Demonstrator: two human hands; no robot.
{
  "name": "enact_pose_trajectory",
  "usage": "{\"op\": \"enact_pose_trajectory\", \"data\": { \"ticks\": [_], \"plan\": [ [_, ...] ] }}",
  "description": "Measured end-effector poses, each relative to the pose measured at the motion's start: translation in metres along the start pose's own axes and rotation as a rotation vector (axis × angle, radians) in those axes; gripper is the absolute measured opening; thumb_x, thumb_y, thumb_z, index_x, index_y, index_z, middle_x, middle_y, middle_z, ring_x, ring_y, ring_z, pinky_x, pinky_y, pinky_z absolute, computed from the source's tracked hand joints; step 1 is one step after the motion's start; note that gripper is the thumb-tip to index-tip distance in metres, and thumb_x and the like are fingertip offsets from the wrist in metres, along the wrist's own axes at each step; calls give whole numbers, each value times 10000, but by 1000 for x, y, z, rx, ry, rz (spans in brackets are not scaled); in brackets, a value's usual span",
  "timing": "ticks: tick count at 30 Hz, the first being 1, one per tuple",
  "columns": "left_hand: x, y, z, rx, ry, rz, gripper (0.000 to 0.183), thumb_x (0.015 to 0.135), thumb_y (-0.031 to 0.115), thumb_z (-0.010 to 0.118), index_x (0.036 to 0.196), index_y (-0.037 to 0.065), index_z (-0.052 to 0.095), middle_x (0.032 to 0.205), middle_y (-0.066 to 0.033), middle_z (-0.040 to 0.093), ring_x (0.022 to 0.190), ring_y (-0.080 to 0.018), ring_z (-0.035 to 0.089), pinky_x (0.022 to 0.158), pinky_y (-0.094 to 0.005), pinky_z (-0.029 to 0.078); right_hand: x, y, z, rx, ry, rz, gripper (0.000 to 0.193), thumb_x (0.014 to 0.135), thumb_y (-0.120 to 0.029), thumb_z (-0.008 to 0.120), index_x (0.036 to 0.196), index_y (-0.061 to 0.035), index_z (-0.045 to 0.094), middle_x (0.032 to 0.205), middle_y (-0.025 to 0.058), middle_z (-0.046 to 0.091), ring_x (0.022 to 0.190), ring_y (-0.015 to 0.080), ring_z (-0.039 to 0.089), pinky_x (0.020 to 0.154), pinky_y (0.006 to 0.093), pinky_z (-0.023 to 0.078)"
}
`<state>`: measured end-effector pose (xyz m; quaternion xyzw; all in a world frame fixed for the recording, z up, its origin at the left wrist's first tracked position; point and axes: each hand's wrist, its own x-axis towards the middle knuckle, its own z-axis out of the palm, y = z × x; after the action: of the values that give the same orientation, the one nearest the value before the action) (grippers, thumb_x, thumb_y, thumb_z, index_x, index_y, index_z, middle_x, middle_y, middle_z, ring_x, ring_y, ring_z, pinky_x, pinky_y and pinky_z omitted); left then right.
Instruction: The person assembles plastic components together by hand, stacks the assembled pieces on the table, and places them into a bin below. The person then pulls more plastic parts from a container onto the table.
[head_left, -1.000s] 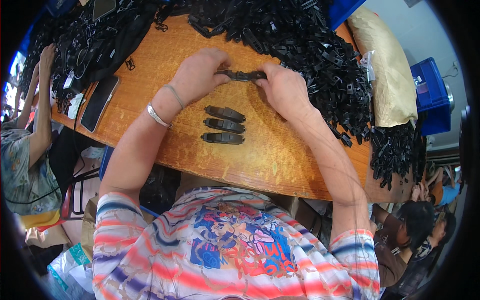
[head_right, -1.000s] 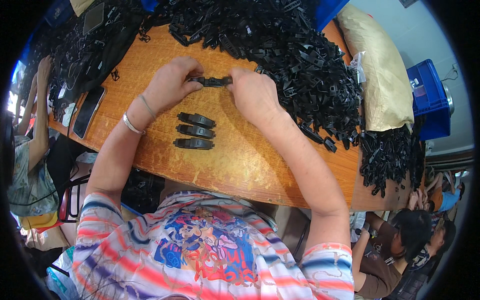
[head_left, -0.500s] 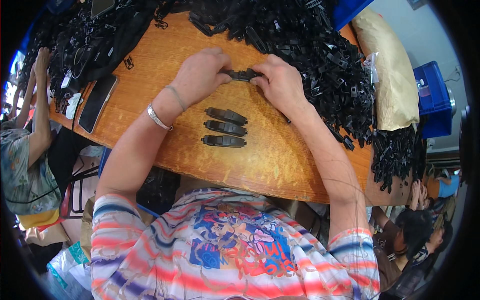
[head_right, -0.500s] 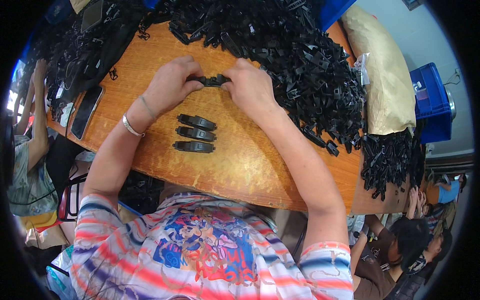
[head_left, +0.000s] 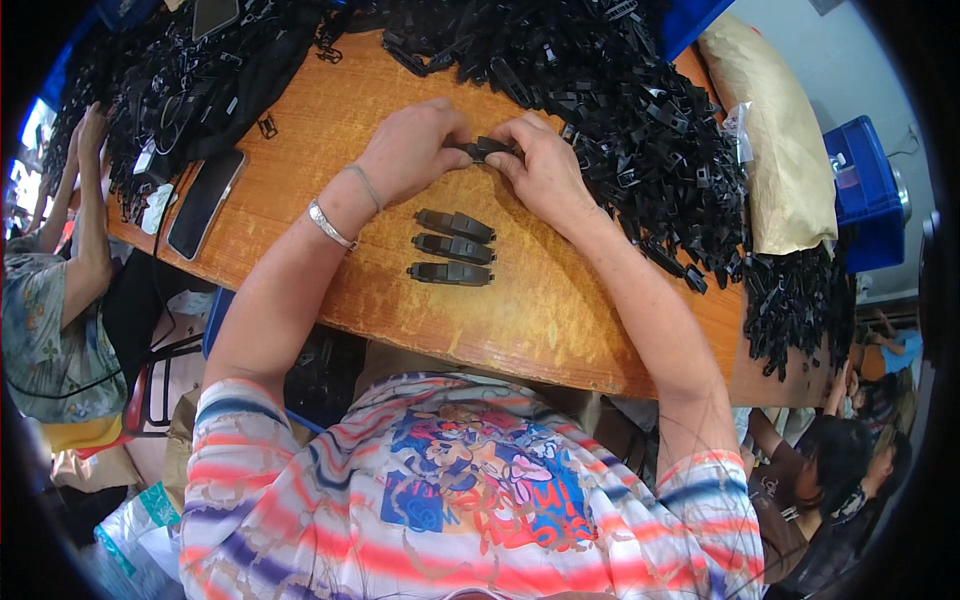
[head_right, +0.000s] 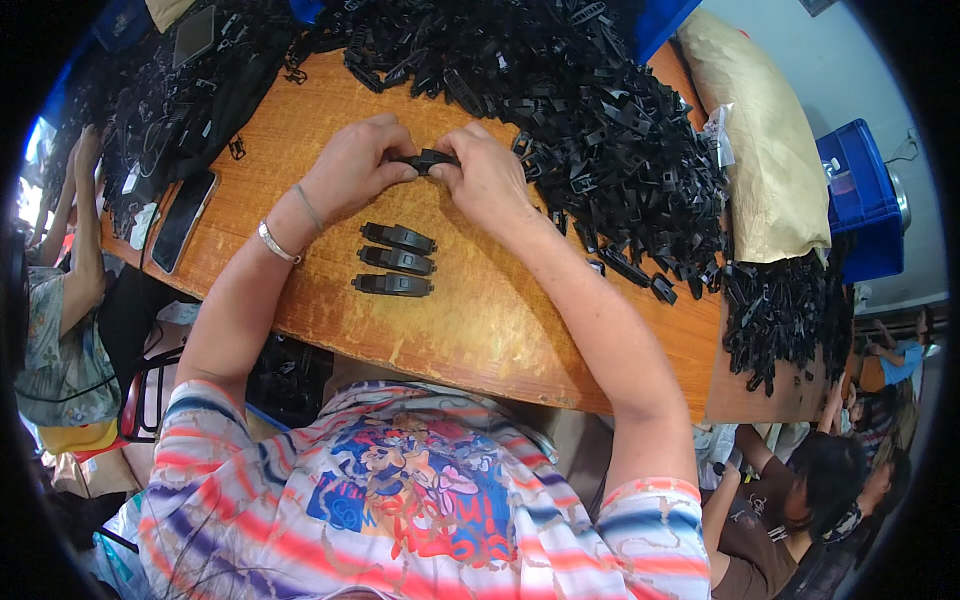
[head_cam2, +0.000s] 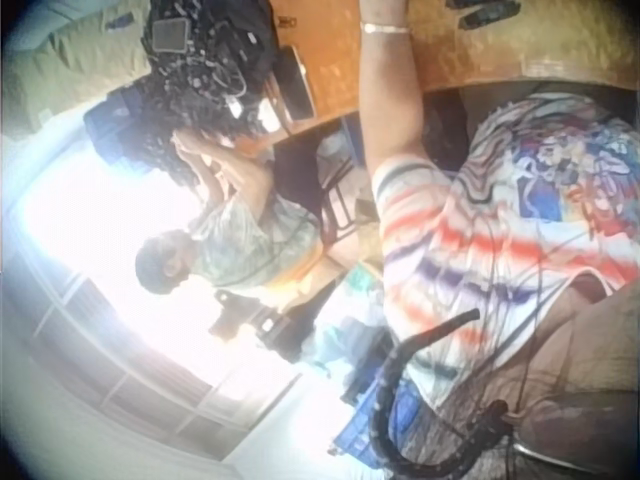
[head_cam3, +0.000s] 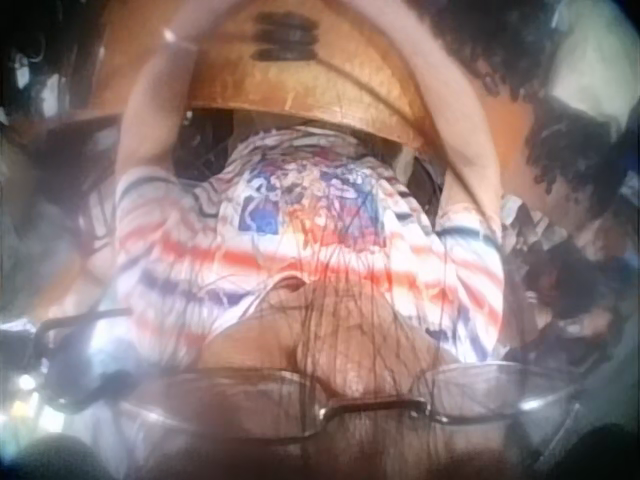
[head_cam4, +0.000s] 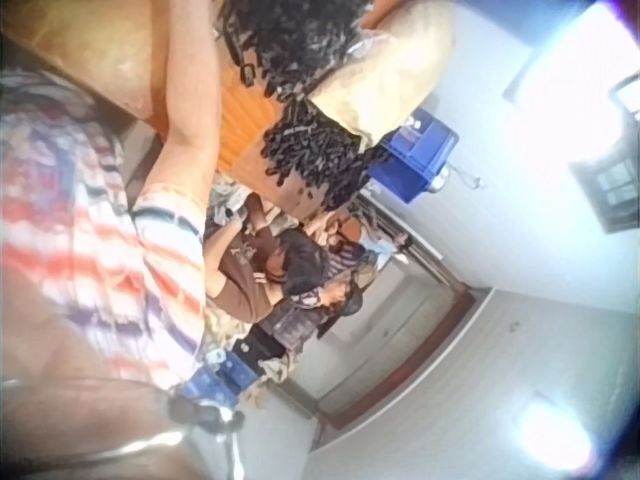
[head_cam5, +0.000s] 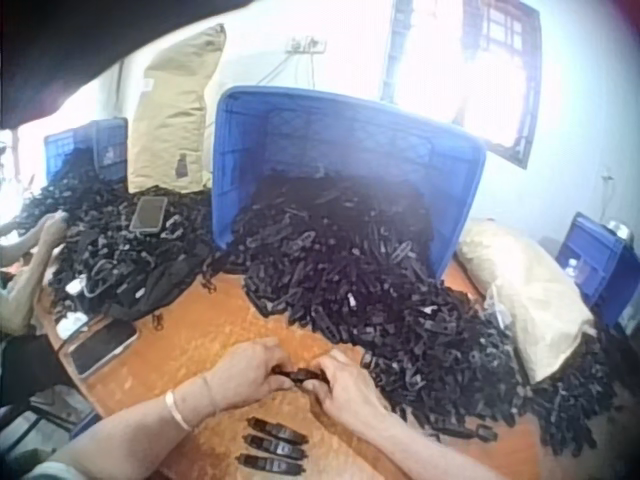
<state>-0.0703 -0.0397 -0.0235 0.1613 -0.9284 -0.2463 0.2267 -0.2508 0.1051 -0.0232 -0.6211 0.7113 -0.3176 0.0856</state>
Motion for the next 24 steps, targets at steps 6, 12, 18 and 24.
{"op": "enact_pose_trajectory", "data": {
  "ticks": [6, 12, 18, 24],
  "plan": [
    [0, 1, -3, -3, -59, -31, 203, 885, 158, 858, 1023, 37, 769, 1033, -149, 722, 966, -368, 724, 854, -469, 571, -2, -10, -1, -283, -75, -117, 253, 979, -133, 796, 1186, -42, 682, 1227, 170, 669, 1010, 432, 732, 842, 533, 595],
    [-3, 1, 0, -13, -29, -5, 204, 882, 127, 860, 1005, 16, 742, 994, -158, 714, 921, -369, 724, 814, -463, 566, -7, -11, -3, -242, -26, -87, 247, 989, -141, 789, 1181, -43, 668, 1212, 175, 653, 989, 439, 731, 817, 519, 600],
    [-3, 4, 0, -7, -42, -8, 207, 885, 137, 855, 1014, 22, 742, 994, -151, 714, 934, -374, 717, 824, -472, 561, -10, -7, 0, -201, -5, -61, 256, 991, -163, 795, 1175, -38, 669, 1199, 170, 656, 994, 436, 737, 817, 532, 600],
    [-2, 4, -2, 7, -65, -15, 218, 877, 140, 859, 1015, 20, 739, 991, -152, 706, 928, -367, 709, 821, -470, 555, -4, -4, -40, -374, 185, 4, 244, 988, -180, 802, 1169, -58, 692, 1206, 160, 660, 949, 421, 753, 808, 526, 615]
  ]
}}
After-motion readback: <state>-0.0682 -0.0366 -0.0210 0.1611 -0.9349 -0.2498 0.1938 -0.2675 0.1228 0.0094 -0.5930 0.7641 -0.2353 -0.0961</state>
